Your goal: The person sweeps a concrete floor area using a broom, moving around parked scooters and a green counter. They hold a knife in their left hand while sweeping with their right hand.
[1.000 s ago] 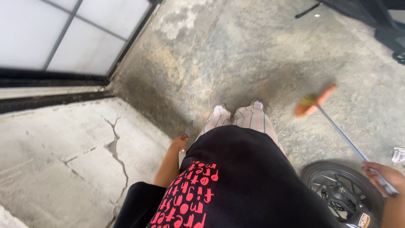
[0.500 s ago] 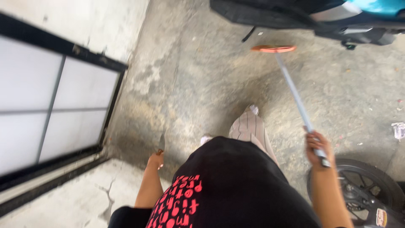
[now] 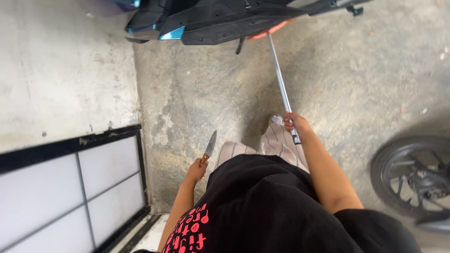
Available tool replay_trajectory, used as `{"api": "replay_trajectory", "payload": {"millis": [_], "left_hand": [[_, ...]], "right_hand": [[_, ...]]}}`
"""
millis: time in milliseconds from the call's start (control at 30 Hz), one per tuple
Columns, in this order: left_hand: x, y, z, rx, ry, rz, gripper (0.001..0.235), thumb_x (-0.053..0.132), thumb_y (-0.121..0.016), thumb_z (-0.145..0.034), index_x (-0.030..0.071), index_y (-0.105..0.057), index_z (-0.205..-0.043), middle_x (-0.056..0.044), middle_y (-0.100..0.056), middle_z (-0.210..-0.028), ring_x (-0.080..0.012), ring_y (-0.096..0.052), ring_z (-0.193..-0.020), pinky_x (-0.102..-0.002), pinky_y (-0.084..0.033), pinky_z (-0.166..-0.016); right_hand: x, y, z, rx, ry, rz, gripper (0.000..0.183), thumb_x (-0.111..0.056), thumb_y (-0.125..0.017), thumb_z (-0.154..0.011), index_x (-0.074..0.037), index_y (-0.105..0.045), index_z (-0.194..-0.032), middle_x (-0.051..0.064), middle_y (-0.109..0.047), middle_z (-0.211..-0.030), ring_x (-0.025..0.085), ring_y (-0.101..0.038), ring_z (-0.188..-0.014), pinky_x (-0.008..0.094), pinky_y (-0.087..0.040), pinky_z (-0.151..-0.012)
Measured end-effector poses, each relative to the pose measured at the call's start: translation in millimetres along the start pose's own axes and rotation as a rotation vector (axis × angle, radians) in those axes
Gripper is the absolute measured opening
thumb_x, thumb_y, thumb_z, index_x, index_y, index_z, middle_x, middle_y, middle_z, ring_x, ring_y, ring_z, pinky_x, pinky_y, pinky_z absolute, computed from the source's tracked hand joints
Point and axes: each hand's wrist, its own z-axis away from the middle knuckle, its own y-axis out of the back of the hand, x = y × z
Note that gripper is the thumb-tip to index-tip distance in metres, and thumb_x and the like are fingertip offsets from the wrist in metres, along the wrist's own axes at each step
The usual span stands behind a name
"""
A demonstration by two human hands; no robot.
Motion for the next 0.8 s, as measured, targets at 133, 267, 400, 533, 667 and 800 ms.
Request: {"api": "replay_trajectory", "payload": {"millis": [133,267,400,533,667,800], "left_hand": [[19,24,-31,-0.047,0.03,-0.068,0.039,0.039,-0.063,-0.095,0.005,-0.061,-0.115,-0.011,-0.069,-0.073,-0.024,-0.069,-0.061,-0.039,-0.056,-0.06],[38,55,-75,-0.086,-0.026,0.03,0.042,0.04,-0.064,-0.096,0.001,-0.063,-0.112,-0.012,-0.067,-0.074,-0.0236,-0.068,-0.063,-0.039,-0.057,-0.059],[68,111,-136,-0.08,-0.127,-0.326,0.043,0.043,-0.065,-0.095,0.003,-0.065,-0.11,-0.016,-0.071,-0.078,-0.026,-0.071,-0.066,-0.04,-0.054,-0.064],[129,167,-207,-0.216,-0.148,-0.439,0.045,0.045,-0.061,-0.094,0.005,-0.065,-0.114,-0.022,-0.073,-0.088,-0.0356,-0.072,-0.077,-0.046,-0.057,-0.072],[194,221,-277,-0.156,-0.416,-0.792,0.049,0.049,-0.062,-0.093,0.005,-0.068,-0.115,-0.024,-0.072,-0.108,-0.041,-0.068,-0.103,-0.049,-0.052,-0.089],[253,242,-326,-0.144,-0.345,-1.05,0.054,0.051,-0.056,-0.097,0.002,-0.065,-0.119,-0.026,-0.072,-0.114,-0.0434,-0.068,-0.11,-0.05,-0.053,-0.094]], "right_hand": [[-15,12,79,0.267,0.053,0.494,0.036,-0.016,-0.067,-0.096,0.001,-0.062,-0.127,0.001,-0.056,-0.076,0.007,-0.046,-0.055,0.024,-0.039,-0.046],[-5,-5,160,0.529,0.07,0.716,0.047,-0.015,-0.071,-0.093,0.002,-0.063,-0.137,0.005,-0.06,-0.073,0.012,-0.053,-0.056,0.029,-0.043,-0.047],[50,-76,200,0.853,0.119,0.835,0.051,-0.02,-0.069,-0.096,-0.005,-0.057,-0.143,0.011,-0.061,-0.067,0.019,-0.057,-0.051,0.034,-0.045,-0.047],[117,-141,232,1.006,0.157,0.51,0.032,-0.021,-0.064,-0.099,-0.002,-0.062,-0.124,0.007,-0.057,-0.07,0.017,-0.052,-0.05,0.035,-0.042,-0.045],[218,-188,261,1.018,0.098,-0.043,0.015,-0.019,-0.056,-0.1,-0.009,-0.061,-0.11,0.005,-0.047,-0.068,0.015,-0.045,-0.051,0.033,-0.036,-0.043],[358,-257,274,1.048,0.006,-0.352,0.027,-0.029,-0.056,-0.104,-0.003,-0.054,-0.107,0.005,-0.048,-0.071,0.018,-0.046,-0.053,0.034,-0.036,-0.046]]}}
